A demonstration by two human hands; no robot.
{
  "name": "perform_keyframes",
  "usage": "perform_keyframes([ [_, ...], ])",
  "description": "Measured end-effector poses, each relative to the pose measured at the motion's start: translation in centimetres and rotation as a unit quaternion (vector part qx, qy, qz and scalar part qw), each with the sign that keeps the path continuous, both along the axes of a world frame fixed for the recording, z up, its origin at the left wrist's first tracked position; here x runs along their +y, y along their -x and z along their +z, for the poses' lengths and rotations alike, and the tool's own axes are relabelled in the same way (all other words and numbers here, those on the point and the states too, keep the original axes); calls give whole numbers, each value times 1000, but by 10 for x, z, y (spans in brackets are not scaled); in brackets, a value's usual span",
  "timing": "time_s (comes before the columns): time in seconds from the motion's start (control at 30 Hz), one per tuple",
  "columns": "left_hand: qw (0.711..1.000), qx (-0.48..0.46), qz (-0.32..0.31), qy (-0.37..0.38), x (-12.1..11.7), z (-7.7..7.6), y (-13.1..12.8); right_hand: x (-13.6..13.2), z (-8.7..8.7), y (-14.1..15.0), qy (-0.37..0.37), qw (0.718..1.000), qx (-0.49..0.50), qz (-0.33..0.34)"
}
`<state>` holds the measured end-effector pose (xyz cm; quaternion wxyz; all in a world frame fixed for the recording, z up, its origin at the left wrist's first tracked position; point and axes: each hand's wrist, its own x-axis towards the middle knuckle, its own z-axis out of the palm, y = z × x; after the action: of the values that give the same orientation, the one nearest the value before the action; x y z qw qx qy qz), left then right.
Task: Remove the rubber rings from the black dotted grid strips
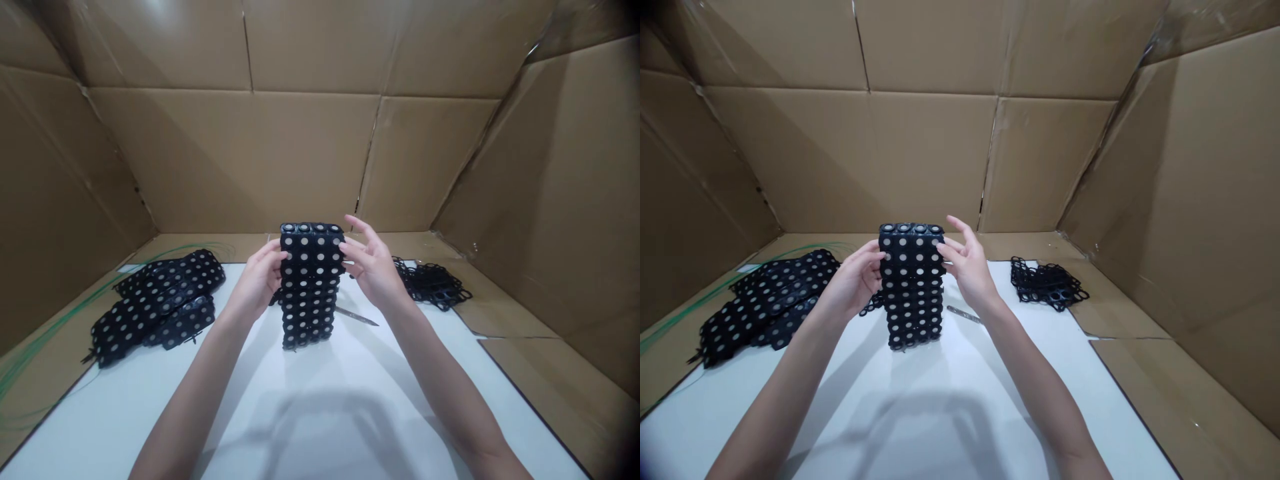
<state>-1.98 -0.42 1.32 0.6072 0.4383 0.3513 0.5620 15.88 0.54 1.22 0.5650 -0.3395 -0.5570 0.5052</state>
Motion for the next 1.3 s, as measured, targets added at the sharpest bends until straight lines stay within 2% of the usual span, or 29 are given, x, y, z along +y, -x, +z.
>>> perform_keyframes([
  [0.13, 1000, 10, -13, -6, 1, -2, -1, 0, 1, 0, -3, 1000, -15, -20],
  [0.43, 1000, 13, -11, -10, 0, -2, 2, 1, -2, 1, 9, 1000, -6, -20],
  [0.8, 999, 34, -5, -16, -1, 0, 0, -1, 1, 1, 11, 1000, 7, 11],
  [1.0, 999, 33, -7, -15, 2, -4, -1, 1, -1, 2, 23, 1000, 0, -19],
  [1.3, 999, 35, -5, 3, 2, -5, -1, 1, -3, 3, 31, 999, 22, -24],
])
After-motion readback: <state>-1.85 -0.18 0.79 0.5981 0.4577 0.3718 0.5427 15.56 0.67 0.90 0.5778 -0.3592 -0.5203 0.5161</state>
